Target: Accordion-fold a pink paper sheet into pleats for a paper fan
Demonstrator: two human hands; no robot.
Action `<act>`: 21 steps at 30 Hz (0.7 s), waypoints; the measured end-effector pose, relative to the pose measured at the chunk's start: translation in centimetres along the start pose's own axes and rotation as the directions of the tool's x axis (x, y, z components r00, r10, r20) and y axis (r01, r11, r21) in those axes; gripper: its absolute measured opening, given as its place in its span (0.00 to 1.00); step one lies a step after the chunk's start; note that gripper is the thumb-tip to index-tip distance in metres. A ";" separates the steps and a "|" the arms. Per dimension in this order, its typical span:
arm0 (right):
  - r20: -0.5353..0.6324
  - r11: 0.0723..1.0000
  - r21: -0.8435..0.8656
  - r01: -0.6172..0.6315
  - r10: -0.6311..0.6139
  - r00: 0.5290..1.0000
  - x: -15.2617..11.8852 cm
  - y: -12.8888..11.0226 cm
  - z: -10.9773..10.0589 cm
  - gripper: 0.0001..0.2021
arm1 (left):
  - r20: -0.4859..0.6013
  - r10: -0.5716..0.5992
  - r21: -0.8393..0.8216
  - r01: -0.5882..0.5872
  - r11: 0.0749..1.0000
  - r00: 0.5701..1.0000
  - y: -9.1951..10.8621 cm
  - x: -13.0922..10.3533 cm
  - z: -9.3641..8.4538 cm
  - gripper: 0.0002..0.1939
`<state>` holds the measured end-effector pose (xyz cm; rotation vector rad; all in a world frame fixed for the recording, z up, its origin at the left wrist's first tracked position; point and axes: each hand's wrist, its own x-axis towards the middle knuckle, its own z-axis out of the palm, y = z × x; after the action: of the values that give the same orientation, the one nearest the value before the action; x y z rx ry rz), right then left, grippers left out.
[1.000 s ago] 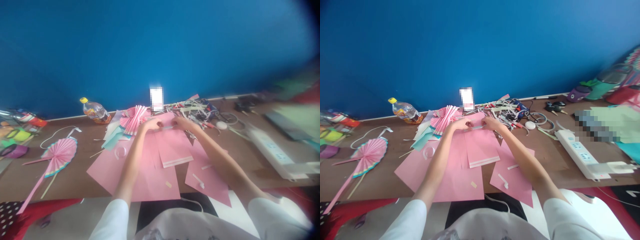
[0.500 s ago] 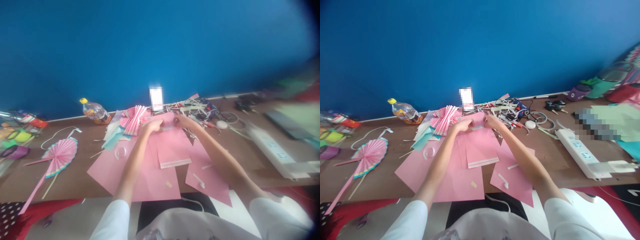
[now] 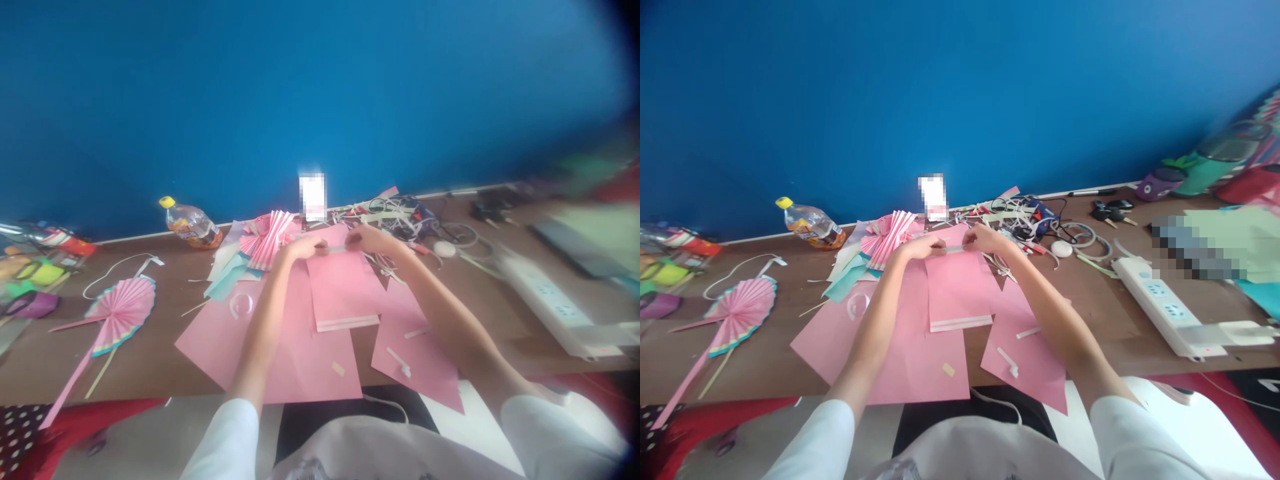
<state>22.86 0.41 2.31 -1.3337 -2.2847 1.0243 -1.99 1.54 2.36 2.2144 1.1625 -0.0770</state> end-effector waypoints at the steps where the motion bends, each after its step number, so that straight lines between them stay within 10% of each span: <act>1: -0.016 1.000 0.009 -0.020 0.020 1.000 -0.2 0.0 -0.4 0.08 | -0.006 0.016 -0.007 -0.016 1.000 1.000 -0.1 -0.3 -0.3 0.16; 21: -0.086 0.997 0.061 -0.045 0.051 0.995 -1.4 0.1 -2.1 0.11 | 0.132 -0.016 -0.362 0.063 0.930 0.991 -2.2 -1.9 -1.2 0.23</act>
<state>24.84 0.17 3.85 -1.3879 -2.1522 1.0192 -5.08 1.70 2.86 1.8311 1.0554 -0.0149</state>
